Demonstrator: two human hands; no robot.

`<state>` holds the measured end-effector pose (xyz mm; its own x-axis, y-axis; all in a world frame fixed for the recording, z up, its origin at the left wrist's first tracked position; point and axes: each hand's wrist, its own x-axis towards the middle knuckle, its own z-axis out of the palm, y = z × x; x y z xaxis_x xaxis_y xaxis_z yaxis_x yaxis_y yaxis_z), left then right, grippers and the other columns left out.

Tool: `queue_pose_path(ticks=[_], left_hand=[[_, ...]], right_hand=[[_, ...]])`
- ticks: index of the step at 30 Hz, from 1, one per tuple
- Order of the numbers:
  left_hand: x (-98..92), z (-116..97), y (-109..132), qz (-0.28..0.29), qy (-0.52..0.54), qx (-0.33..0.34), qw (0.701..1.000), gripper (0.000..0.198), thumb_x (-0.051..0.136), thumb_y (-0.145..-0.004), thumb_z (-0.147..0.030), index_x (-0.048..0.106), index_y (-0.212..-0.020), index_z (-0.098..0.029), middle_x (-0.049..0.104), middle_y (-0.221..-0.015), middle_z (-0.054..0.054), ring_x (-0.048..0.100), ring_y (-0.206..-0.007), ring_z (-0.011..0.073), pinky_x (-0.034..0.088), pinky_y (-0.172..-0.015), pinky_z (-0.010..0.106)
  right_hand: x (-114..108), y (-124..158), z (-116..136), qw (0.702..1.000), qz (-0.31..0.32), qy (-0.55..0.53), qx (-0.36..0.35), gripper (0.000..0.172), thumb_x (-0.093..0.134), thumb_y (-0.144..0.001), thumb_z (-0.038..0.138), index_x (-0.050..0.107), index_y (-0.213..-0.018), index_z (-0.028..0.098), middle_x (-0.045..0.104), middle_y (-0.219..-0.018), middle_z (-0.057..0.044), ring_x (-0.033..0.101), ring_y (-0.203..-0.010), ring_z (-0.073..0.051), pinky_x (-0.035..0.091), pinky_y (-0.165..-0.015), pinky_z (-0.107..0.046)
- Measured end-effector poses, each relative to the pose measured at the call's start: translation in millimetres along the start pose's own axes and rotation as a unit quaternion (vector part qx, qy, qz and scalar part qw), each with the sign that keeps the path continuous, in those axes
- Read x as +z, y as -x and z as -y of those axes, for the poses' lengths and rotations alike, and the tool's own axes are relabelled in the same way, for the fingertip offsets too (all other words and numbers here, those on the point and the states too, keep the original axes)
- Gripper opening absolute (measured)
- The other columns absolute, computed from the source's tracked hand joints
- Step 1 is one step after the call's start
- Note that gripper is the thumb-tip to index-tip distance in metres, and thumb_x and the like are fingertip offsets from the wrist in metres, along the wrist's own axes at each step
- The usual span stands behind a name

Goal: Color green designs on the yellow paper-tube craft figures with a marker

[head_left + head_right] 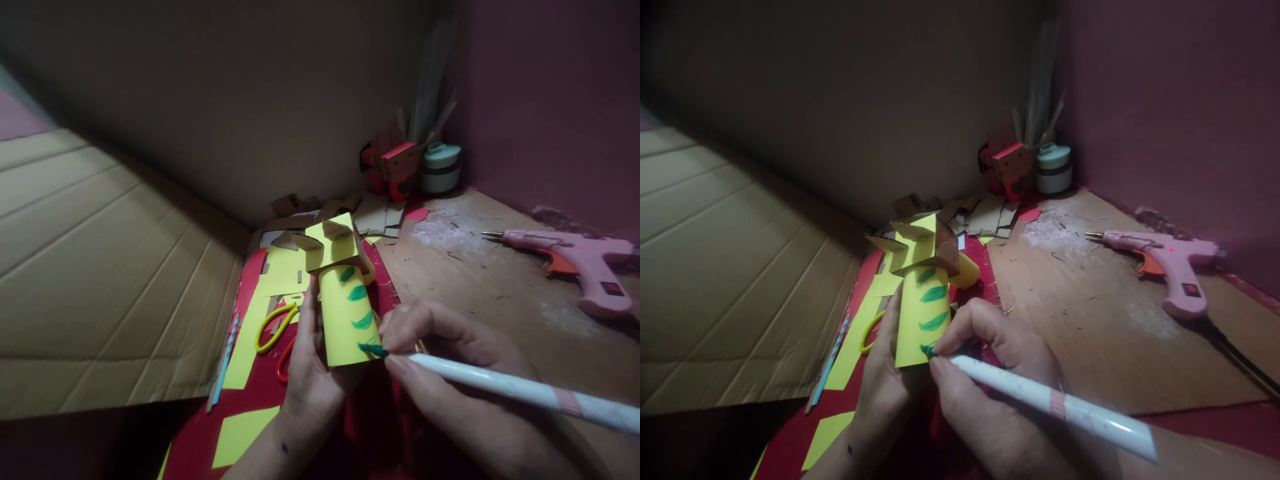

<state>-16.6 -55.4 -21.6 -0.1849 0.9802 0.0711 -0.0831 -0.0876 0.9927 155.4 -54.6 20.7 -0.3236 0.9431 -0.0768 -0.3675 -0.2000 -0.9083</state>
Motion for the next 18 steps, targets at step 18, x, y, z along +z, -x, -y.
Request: queue_pose_path(ticks=[18], left_hand=[[3.3, -2.3, -0.6, 0.002, 0.016, 0.007, 1.0, 0.119, 0.095, -0.063, -0.007, 0.037, -0.162, -0.034, 0.082, -0.124, 0.006, 0.081, -0.099, 0.0314, 0.069, -0.087, 0.036]], right_hand=[[-4.4, -1.2, -0.8, 1.0, -0.008, 0.018, 0.0, 0.019, 0.079, -0.08, 0.027, 0.062, -0.072, 0.025, 0.067, -0.072, 0.001, 0.053, -0.055, -0.012, 0.036, -0.044, -0.021]])
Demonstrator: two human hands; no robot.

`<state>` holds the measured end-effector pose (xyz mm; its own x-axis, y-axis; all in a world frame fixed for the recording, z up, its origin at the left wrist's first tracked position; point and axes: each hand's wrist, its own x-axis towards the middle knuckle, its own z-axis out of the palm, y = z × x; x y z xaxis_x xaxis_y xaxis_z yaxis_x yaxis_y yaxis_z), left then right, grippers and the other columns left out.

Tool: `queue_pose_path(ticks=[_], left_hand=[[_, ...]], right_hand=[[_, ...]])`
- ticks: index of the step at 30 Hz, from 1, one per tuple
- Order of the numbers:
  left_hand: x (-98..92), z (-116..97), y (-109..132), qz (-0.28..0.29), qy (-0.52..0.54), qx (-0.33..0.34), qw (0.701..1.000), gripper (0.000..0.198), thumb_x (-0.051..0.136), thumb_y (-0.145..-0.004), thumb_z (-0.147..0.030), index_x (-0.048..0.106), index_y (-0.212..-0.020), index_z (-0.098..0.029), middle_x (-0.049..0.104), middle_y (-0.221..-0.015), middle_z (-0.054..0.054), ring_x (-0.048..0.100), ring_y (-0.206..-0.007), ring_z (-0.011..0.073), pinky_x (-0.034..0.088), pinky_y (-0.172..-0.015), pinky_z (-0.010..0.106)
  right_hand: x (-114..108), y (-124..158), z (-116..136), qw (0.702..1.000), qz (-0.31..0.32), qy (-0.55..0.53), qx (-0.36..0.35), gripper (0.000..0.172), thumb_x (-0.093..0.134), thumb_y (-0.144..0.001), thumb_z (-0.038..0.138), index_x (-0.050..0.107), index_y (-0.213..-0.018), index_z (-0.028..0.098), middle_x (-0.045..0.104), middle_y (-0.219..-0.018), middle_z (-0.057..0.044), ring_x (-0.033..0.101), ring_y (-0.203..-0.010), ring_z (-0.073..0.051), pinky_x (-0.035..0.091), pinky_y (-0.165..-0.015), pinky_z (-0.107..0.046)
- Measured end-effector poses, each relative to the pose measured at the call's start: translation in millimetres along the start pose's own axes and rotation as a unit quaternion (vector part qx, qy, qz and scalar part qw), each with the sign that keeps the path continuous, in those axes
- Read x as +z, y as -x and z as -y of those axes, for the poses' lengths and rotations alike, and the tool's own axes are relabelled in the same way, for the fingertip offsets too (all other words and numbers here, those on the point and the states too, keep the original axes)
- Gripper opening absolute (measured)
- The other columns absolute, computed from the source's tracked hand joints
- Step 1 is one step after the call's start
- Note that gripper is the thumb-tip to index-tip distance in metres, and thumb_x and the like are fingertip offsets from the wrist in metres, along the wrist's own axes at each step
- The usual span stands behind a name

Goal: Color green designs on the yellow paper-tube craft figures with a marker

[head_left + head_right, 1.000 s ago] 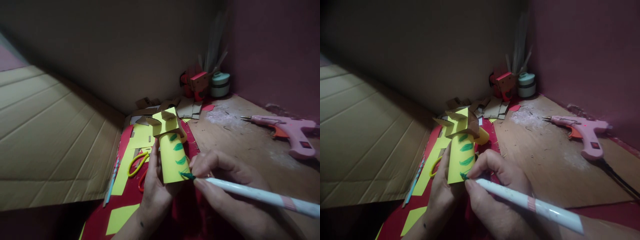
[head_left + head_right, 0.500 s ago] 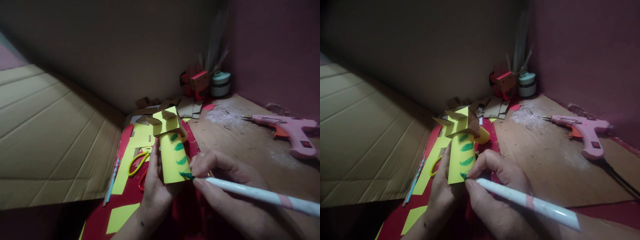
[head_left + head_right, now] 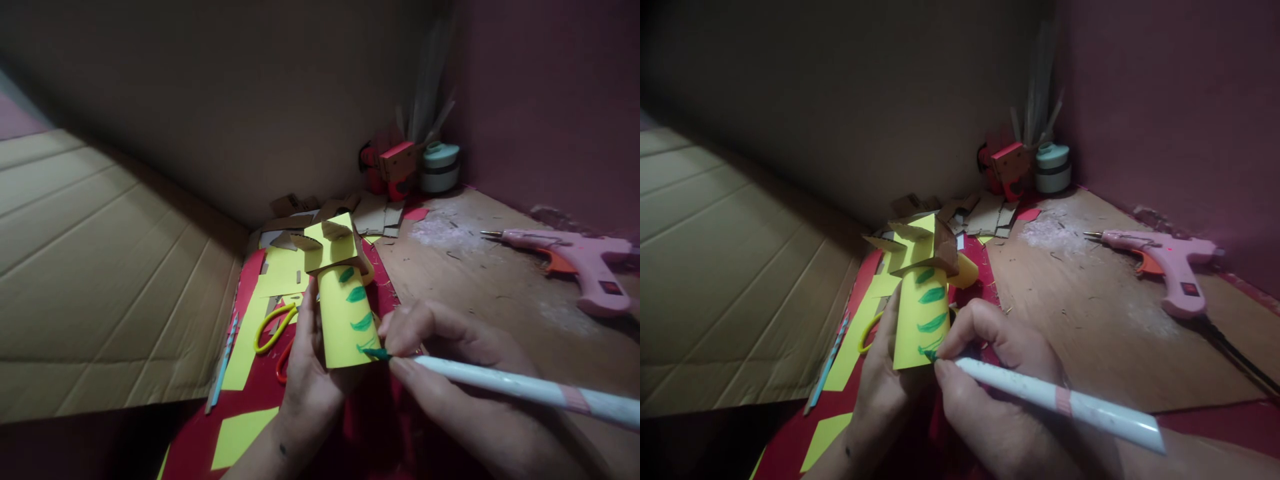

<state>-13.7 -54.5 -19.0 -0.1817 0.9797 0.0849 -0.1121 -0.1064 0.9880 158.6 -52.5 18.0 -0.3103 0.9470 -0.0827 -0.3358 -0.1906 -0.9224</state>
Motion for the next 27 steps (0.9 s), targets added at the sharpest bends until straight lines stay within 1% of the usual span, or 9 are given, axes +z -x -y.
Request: queue_pose_path(ticks=[2, 5, 7, 10, 12, 14, 17, 22, 27], left_hand=[[4.5, -4.5, -0.3, -0.003, 0.005, -0.011, 1.0, 0.12, 0.096, -0.061, -0.007, 0.038, -0.162, -0.034, 0.082, -0.121, 0.005, 0.082, -0.095, 0.0315, 0.07, -0.083, 0.037], [10.8, -10.6, 0.9, -0.026, 0.003, -0.022, 0.999, 0.118, 0.098, -0.06, -0.012, 0.04, -0.161, -0.034, 0.081, -0.122, 0.005, 0.081, -0.095, 0.0321, 0.07, -0.084, 0.039], [13.4, -13.0, 2.2, -0.038, 0.007, -0.025, 0.999, 0.117, 0.099, -0.059, -0.014, 0.042, -0.159, -0.033, 0.081, -0.123, 0.005, 0.08, -0.096, 0.0325, 0.069, -0.083, 0.039], [14.7, -13.6, 3.6, -0.04, 0.022, -0.027, 0.999, 0.116, 0.1, -0.058, -0.012, 0.043, -0.158, -0.033, 0.081, -0.118, 0.005, 0.081, -0.093, 0.0318, 0.069, -0.081, 0.039], [14.4, -12.9, 3.9, -0.037, 0.025, -0.026, 0.999, 0.114, 0.099, -0.06, -0.014, 0.044, -0.158, -0.033, 0.082, -0.115, 0.005, 0.08, -0.092, 0.0309, 0.069, -0.081, 0.038], [13.4, -11.7, 3.5, -0.039, 0.014, -0.024, 0.999, 0.111, 0.098, -0.062, -0.014, 0.045, -0.157, -0.034, 0.082, -0.114, 0.004, 0.08, -0.091, 0.0292, 0.069, -0.08, 0.037], [11.2, -9.5, 1.7, -0.039, -0.011, -0.013, 0.999, 0.112, 0.098, -0.059, -0.011, 0.047, -0.156, -0.035, 0.082, -0.116, 0.004, 0.08, -0.087, 0.0275, 0.068, -0.075, 0.034], [8.0, -6.5, -1.0, -0.04, -0.018, -0.003, 0.999, 0.109, 0.098, -0.058, -0.01, 0.051, -0.153, -0.035, 0.082, -0.113, 0.003, 0.08, -0.088, 0.0284, 0.067, -0.074, 0.034], [9.9, -5.5, 0.2, -0.043, -0.018, 0.003, 0.999, 0.107, 0.097, -0.06, -0.012, 0.05, -0.153, -0.034, 0.082, -0.113, 0.004, 0.08, -0.086, 0.0286, 0.067, -0.071, 0.033]], right_hand=[[0.0, -0.5, -0.1, 1.0, -0.012, 0.007, -0.009, 0.019, 0.078, -0.08, 0.026, 0.063, -0.07, 0.024, 0.067, -0.077, -0.001, 0.057, -0.063, -0.014, 0.038, -0.047, -0.021], [-1.4, -0.9, -0.5, 1.0, -0.015, 0.009, -0.02, 0.019, 0.079, -0.08, 0.027, 0.063, -0.069, 0.024, 0.065, -0.075, -0.001, 0.059, -0.07, -0.017, 0.044, -0.054, -0.023], [-3.4, -1.0, -1.8, 1.0, -0.003, 0.001, -0.02, 0.018, 0.076, -0.084, 0.028, 0.063, -0.071, 0.024, 0.062, -0.068, 0.001, 0.055, -0.063, -0.015, 0.043, -0.053, -0.024], [-6.3, -0.8, -3.8, 1.0, 0.011, 0.001, -0.016, 0.017, 0.072, -0.089, 0.029, 0.064, -0.075, 0.025, 0.054, -0.059, 0.003, 0.046, -0.053, -0.013, 0.035, -0.047, -0.024], [-6.8, -0.7, -3.6, 1.0, 0.002, 0.007, -0.008, 0.017, 0.072, -0.089, 0.031, 0.063, -0.075, 0.024, 0.058, -0.063, 0.002, 0.048, -0.054, -0.013, 0.037, -0.047, -0.023], [-6.4, -0.9, -2.3, 1.0, -0.011, 0.011, 0.002, 0.018, 0.074, -0.088, 0.032, 0.063, -0.076, 0.024, 0.066, -0.074, -0.001, 0.054, -0.058, -0.014, 0.044, -0.05, -0.024], [-6.1, -1.3, -0.5, 1.0, -0.017, 0.015, 0.001, 0.019, 0.076, -0.086, 0.032, 0.063, -0.075, 0.023, 0.069, -0.083, -0.003, 0.06, -0.065, -0.015, 0.052, -0.056, -0.026], [-8.1, -1.5, -0.6, 1.0, -0.006, 0.002, 0.004, 0.021, 0.072, -0.092, 0.037, 0.063, -0.077, 0.023, 0.071, -0.082, -0.004, 0.064, -0.063, -0.017, 0.054, -0.055, -0.028], [-7.0, -1.8, 3.0, 1.0, -0.006, -0.006, -0.002, 0.025, 0.08, -0.086, 0.038, 0.062, -0.076, 0.023, 0.07, -0.073, -0.003, 0.066, -0.06, -0.018, 0.055, -0.051, -0.027]])
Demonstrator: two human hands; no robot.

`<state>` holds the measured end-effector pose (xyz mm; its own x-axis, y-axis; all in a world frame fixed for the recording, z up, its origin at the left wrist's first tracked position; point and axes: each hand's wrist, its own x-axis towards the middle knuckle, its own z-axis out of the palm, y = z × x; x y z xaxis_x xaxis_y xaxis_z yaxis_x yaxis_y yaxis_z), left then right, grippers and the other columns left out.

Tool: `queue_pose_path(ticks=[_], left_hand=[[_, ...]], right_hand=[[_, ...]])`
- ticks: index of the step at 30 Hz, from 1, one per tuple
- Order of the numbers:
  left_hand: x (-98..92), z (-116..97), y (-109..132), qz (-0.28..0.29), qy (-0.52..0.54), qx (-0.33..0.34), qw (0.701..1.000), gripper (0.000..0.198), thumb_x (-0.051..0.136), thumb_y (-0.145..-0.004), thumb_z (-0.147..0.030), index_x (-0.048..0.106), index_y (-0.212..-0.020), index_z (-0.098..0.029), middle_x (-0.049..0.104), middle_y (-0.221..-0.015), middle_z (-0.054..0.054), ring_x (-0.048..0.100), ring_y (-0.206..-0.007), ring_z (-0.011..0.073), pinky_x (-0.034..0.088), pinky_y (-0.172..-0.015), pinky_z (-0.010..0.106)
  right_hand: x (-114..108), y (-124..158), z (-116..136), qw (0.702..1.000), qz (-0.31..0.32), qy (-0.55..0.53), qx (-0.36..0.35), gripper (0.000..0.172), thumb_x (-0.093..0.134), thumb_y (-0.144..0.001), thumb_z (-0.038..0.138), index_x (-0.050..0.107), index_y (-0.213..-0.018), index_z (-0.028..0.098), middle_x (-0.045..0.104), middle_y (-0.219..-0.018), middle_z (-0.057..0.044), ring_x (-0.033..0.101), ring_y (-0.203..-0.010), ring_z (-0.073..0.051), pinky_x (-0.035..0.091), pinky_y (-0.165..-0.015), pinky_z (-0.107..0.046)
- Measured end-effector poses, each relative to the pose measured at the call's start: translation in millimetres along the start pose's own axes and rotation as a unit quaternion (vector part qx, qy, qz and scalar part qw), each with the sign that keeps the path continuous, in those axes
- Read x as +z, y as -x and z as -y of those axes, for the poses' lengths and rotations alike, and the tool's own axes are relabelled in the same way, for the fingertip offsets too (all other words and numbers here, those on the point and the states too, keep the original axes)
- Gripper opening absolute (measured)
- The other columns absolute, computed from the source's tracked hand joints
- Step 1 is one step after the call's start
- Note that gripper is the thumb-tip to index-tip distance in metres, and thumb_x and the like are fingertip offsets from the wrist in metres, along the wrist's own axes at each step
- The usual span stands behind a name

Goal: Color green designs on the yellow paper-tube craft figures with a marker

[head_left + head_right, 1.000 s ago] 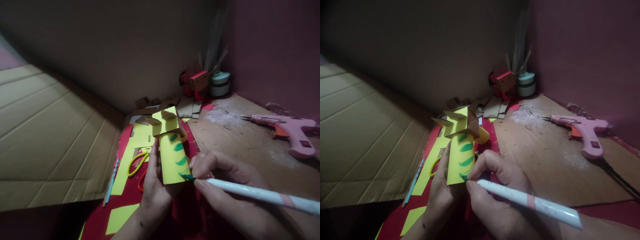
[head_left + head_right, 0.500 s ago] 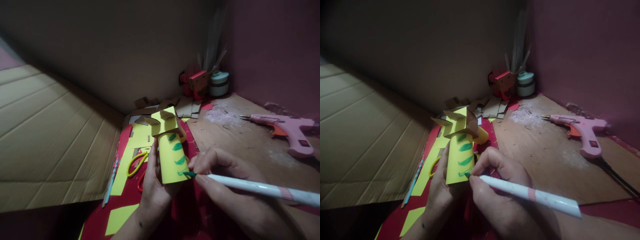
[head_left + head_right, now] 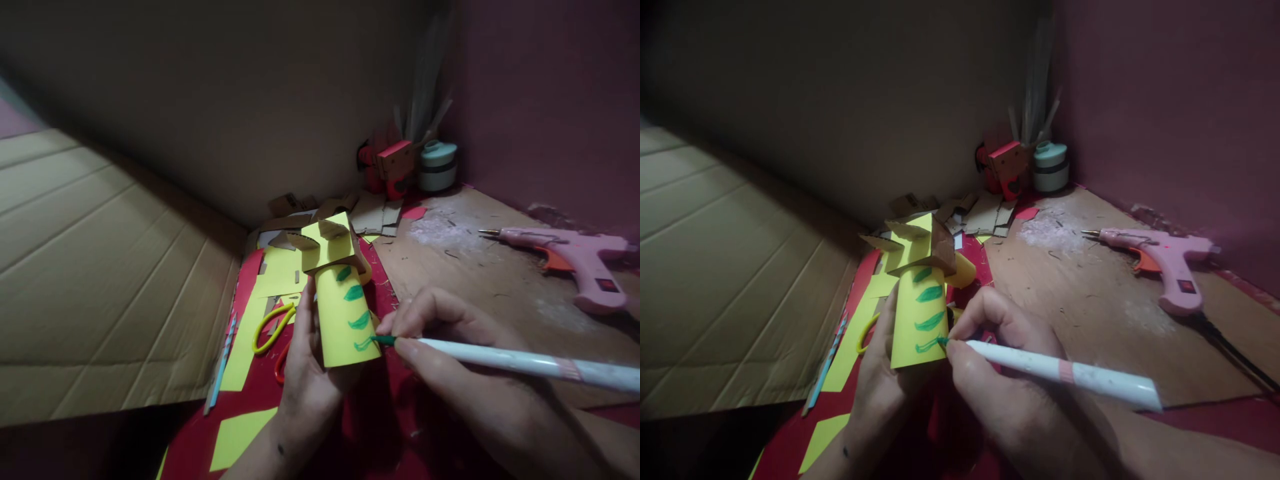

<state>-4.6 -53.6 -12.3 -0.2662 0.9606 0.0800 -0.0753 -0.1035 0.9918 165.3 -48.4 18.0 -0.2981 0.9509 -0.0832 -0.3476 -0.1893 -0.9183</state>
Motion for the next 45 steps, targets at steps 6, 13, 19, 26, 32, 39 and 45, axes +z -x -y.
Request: queue_pose_path(ticks=[6, 13, 19, 26, 32, 39, 45], left_hand=[[2.8, -2.8, 1.7, -0.005, 0.021, 0.003, 1.0, 0.106, 0.097, -0.062, -0.013, 0.048, -0.154, -0.033, 0.081, -0.118, 0.005, 0.08, -0.087, 0.0267, 0.067, -0.075, 0.033], [-5.9, 1.6, -2.4, 0.012, 0.0, -0.001, 1.0, 0.112, 0.099, -0.055, -0.008, 0.052, -0.153, -0.037, 0.083, -0.111, 0.003, 0.079, -0.083, 0.0277, 0.067, -0.071, 0.034], [-1.3, -1.4, -1.9, 0.021, 0.003, 0.001, 1.0, 0.111, 0.099, -0.056, -0.01, 0.052, -0.153, -0.037, 0.081, -0.116, 0.004, 0.079, -0.084, 0.0282, 0.068, -0.072, 0.036], [0.9, -4.1, -1.0, 0.013, -0.008, -0.001, 1.0, 0.103, 0.1, -0.057, -0.013, 0.057, -0.149, -0.034, 0.081, -0.116, 0.005, 0.079, -0.084, 0.0279, 0.068, -0.072, 0.035], [-2.7, 1.4, -4.4, -0.012, -0.036, 0.042, 0.998, 0.095, 0.1, -0.053, -0.013, 0.066, -0.138, -0.036, 0.082, -0.107, 0.001, 0.077, -0.081, 0.0257, 0.066, -0.066, 0.032], [-1.4, -0.8, -3.1, 0.007, -0.014, 0.016, 1.0, 0.095, 0.097, -0.058, -0.008, 0.061, -0.142, -0.035, 0.082, -0.112, 0.003, 0.079, -0.082, 0.0268, 0.068, -0.068, 0.033], [-4.8, 1.1, -3.6, 0.009, -0.019, 0.007, 1.0, 0.101, 0.097, -0.054, -0.005, 0.06, -0.143, -0.035, 0.082, -0.113, 0.002, 0.079, -0.082, 0.0266, 0.067, -0.067, 0.031]], right_hand=[[-0.2, 0.7, -0.5, 0.999, 0.025, -0.026, 0.02, 0.022, 0.08, -0.086, 0.034, 0.062, -0.076, 0.026, 0.061, -0.055, 0.003, 0.056, -0.046, -0.014, 0.043, -0.041, -0.023], [-1.6, 1.6, -7.3, 0.999, 0.031, -0.013, 0.013, 0.017, 0.073, -0.09, 0.033, 0.064, -0.078, 0.026, 0.061, -0.056, 0.002, 0.054, -0.05, -0.014, 0.039, -0.043, -0.022], [-0.9, 1.0, -8.0, 0.999, 0.029, -0.008, 0.011, 0.017, 0.073, -0.089, 0.032, 0.063, -0.076, 0.026, 0.06, -0.058, 0.002, 0.052, -0.052, -0.014, 0.037, -0.045, -0.023], [-3.8, 0.5, -7.6, 1.0, 0.022, 0.004, 0.015, 0.016, 0.075, -0.089, 0.034, 0.066, -0.078, 0.026, 0.057, -0.058, 0.003, 0.051, -0.051, -0.014, 0.045, -0.05, -0.025], [-1.1, -0.1, -3.0, 1.0, 0.005, 0.007, -0.002, 0.023, 0.079, -0.085, 0.035, 0.063, -0.074, 0.024, 0.063, -0.065, 0.001, 0.062, -0.061, -0.018, 0.052, -0.054, -0.026], [0.8, 1.2, -1.0, 1.0, -0.015, 0.004, 0.021, 0.018, 0.077, -0.083, 0.03, 0.064, -0.074, 0.024, 0.068, -0.078, -0.001, 0.059, -0.064, -0.015, 0.049, -0.055, -0.025], [0.9, 1.6, 1.4, 0.999, -0.004, -0.013, 0.041, 0.019, 0.077, -0.084, 0.032, 0.062, -0.076, 0.023, 0.069, -0.082, -0.003, 0.064, -0.066, -0.017, 0.056, -0.06, -0.03]])
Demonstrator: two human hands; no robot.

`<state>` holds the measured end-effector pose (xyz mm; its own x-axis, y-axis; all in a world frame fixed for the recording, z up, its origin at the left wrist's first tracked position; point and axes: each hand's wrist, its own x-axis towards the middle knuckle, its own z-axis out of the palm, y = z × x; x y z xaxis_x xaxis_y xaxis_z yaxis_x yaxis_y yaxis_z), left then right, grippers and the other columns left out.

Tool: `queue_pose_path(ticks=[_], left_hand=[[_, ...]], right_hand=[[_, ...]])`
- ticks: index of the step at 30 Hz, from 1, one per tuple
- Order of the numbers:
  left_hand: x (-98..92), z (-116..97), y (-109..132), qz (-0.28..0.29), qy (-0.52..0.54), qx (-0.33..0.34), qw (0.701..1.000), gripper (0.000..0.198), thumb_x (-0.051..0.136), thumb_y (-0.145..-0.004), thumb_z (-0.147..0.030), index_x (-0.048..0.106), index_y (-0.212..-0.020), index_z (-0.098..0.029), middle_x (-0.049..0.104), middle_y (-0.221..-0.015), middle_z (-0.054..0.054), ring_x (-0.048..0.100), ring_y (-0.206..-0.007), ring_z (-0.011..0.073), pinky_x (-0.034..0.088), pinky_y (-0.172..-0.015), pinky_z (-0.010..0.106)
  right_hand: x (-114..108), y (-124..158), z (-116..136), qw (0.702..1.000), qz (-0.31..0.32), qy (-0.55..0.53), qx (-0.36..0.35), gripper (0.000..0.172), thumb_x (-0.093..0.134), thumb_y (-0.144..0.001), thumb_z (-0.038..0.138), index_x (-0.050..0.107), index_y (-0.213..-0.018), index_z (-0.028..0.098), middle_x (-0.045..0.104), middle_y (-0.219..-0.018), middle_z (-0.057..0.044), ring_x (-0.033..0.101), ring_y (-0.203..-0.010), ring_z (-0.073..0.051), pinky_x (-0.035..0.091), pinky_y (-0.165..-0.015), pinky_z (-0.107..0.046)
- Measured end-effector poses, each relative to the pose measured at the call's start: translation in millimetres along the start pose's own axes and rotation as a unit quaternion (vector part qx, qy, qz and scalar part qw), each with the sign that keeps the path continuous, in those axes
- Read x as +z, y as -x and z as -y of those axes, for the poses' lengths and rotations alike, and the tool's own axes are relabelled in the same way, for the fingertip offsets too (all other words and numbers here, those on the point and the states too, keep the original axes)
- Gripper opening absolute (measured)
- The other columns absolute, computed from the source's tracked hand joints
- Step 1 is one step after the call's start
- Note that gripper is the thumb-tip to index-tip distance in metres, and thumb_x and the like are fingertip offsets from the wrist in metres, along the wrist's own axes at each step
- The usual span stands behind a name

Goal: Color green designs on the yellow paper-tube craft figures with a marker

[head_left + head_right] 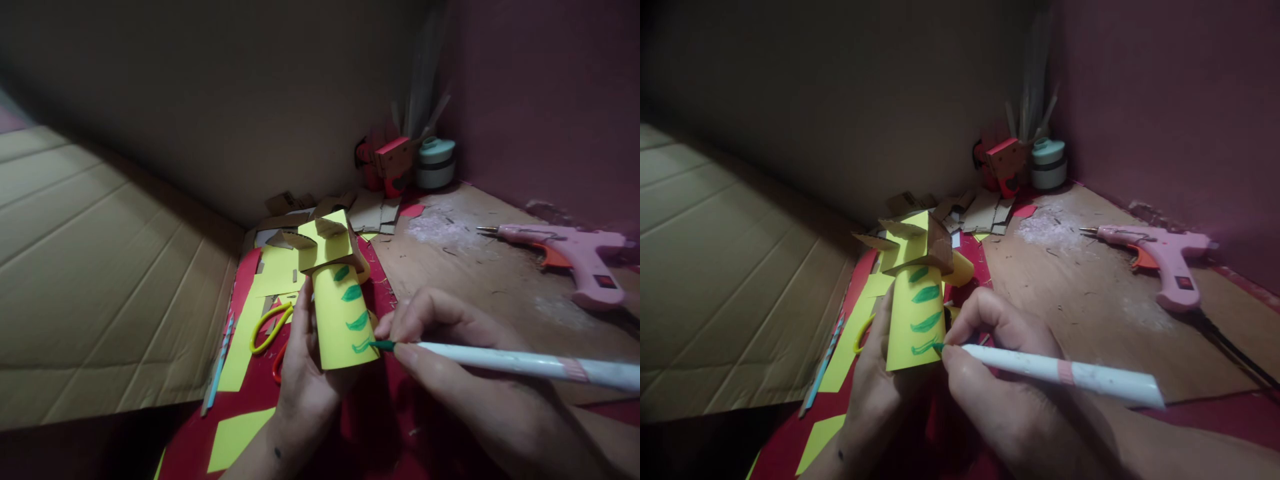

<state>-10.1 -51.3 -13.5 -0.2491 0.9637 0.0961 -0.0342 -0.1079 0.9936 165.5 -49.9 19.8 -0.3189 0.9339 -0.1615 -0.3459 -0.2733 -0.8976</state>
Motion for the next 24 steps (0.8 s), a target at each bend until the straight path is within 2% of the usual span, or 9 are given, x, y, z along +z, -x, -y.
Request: queue_pose_path(ticks=[5, 10, 13, 15, 20, 24], left_hand=[[0.7, 0.0, 1.2, -0.014, -0.008, 0.019, 1.0, 0.099, 0.096, -0.055, -0.005, 0.061, -0.143, -0.033, 0.083, -0.103, 0.002, 0.077, -0.076, 0.0238, 0.064, -0.062, 0.027], [3.4, -2.0, 2.7, -0.021, -0.013, 0.015, 1.0, 0.101, 0.096, -0.056, -0.007, 0.058, -0.146, -0.03, 0.082, -0.098, 0.002, 0.078, -0.076, 0.0222, 0.063, -0.063, 0.025], [4.0, -2.1, 3.2, -0.03, -0.011, 0.001, 0.999, 0.099, 0.096, -0.057, -0.007, 0.058, -0.145, -0.032, 0.081, -0.094, 0.0, 0.078, -0.076, 0.0225, 0.063, -0.064, 0.026], [4.2, -1.8, 2.9, -0.03, -0.007, 0.0, 1.0, 0.1, 0.096, -0.056, -0.006, 0.058, -0.145, -0.033, 0.082, -0.096, -0.001, 0.079, -0.077, 0.0229, 0.064, -0.064, 0.026], [6.7, -3.2, 3.1, -0.016, 0.001, 0.014, 1.0, 0.098, 0.094, -0.058, -0.004, 0.058, -0.145, -0.031, 0.082, -0.093, -0.001, 0.078, -0.076, 0.022, 0.063, -0.063, 0.024], [7.2, -5.1, 5.0, -0.02, 0.001, -0.002, 1.0, 0.097, 0.092, -0.061, -0.002, 0.057, -0.146, -0.031, 0.083, -0.102, 0.001, 0.079, -0.081, 0.0223, 0.064, -0.067, 0.025]], right_hand=[[-2.8, -3.7, -1.6, 0.998, -0.013, 0.046, -0.028, 0.019, 0.074, -0.085, 0.033, 0.063, -0.075, 0.022, 0.069, -0.085, -0.004, 0.064, -0.067, -0.018, 0.056, -0.058, -0.029], [-3.4, -4.0, 0.0, 0.999, 0.013, 0.03, 0.007, 0.023, 0.074, -0.085, 0.038, 0.06, -0.078, 0.023, 0.068, -0.077, -0.003, 0.063, -0.059, -0.016, 0.05, -0.052, -0.027], [-2.6, -3.5, 2.1, 0.999, 0.013, 0.041, 0.003, 0.024, 0.076, -0.084, 0.039, 0.059, -0.077, 0.023, 0.066, -0.07, -0.001, 0.058, -0.054, -0.014, 0.044, -0.048, -0.023], [-2.5, -3.7, 2.9, 0.999, 0.017, 0.051, 0.003, 0.025, 0.075, -0.085, 0.039, 0.058, -0.077, 0.023, 0.064, -0.065, 0.0, 0.055, -0.051, -0.013, 0.04, -0.045, -0.022], [-2.9, -5.2, 4.3, 0.998, 0.019, 0.056, 0.002, 0.024, 0.074, -0.084, 0.039, 0.058, -0.077, 0.023, 0.062, -0.061, 0.001, 0.056, -0.05, -0.013, 0.041, -0.045, -0.021], [-2.5, -6.1, 4.9, 0.998, 0.025, 0.057, -0.011, 0.022, 0.074, -0.086, 0.036, 0.059, -0.077, 0.023, 0.062, -0.058, 0.002, 0.058, -0.048, -0.012, 0.041, -0.044, -0.021]])
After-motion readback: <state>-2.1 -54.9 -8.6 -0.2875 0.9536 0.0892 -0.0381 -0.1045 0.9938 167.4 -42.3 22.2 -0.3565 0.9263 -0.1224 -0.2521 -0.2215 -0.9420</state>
